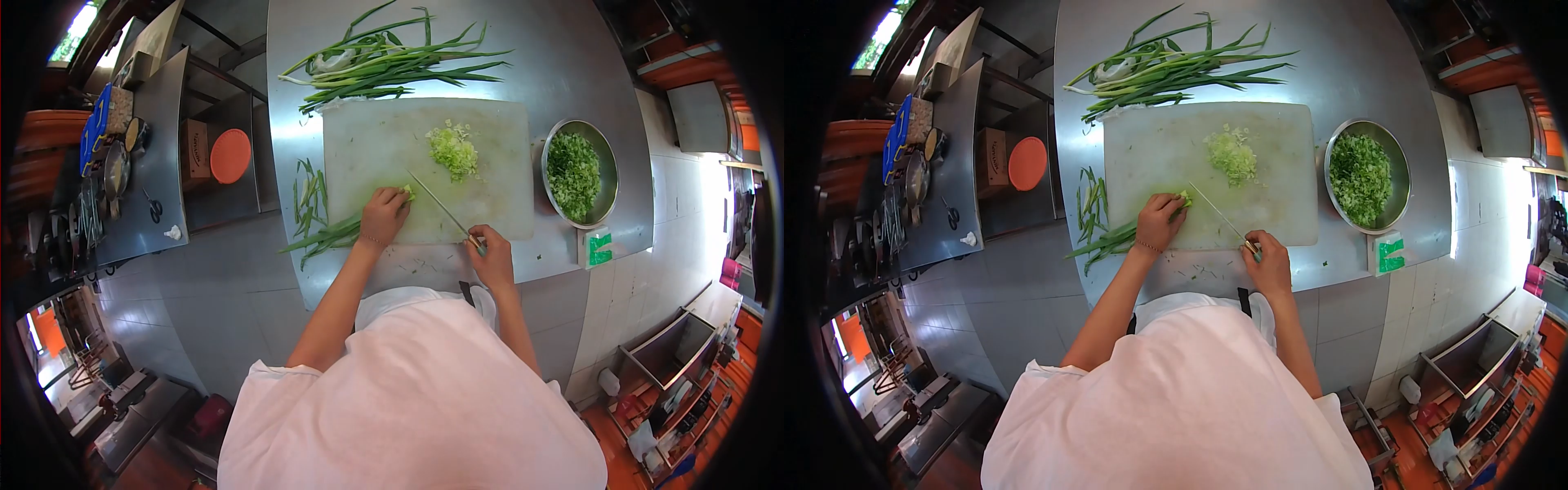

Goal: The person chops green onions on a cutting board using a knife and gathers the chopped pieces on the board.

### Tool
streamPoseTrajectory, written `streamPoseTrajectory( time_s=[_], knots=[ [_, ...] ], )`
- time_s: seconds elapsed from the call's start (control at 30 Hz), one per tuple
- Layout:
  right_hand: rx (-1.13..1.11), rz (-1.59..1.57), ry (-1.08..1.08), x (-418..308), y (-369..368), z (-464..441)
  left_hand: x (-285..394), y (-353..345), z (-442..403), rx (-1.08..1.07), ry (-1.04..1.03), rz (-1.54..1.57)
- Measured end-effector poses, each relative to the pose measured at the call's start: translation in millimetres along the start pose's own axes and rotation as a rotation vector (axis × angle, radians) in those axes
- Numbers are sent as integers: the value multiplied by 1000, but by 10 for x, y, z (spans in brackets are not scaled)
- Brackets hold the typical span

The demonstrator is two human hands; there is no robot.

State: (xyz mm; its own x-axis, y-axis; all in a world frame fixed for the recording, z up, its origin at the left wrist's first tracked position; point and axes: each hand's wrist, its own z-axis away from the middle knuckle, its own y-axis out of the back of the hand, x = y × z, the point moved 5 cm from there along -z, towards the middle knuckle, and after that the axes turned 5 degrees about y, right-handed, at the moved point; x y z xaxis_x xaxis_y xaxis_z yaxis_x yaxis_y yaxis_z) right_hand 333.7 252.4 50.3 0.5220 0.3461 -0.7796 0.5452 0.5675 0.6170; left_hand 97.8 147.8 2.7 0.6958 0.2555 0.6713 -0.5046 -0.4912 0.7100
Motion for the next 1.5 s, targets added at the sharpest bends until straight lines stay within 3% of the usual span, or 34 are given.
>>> streamPoseTrajectory(
  time_s=[0.13,0.33,0.53,1.03,1.23,1.33,1.5],
  knots=[
    [-24,4,-2,-21,-108,-21,-25,-6,-37,74,64,95],
    [-3,-61,-62,24,-272,-51,-80,-113,-86,-27,195,183],
    [-11,-49,-72,48,-229,-28,133,-152,95,181,-172,-22],
    [-30,-39,-68,49,-186,-32,156,-86,-48,47,-189,-64],
    [-21,-39,-70,44,-185,-36,88,-64,-230,-86,-107,2],
    [-12,-32,-72,48,-170,-33,56,-36,-166,-25,-21,68],
    [1,-26,-48,59,-145,-14,68,-139,-15,83,-233,-40]
  ],
)
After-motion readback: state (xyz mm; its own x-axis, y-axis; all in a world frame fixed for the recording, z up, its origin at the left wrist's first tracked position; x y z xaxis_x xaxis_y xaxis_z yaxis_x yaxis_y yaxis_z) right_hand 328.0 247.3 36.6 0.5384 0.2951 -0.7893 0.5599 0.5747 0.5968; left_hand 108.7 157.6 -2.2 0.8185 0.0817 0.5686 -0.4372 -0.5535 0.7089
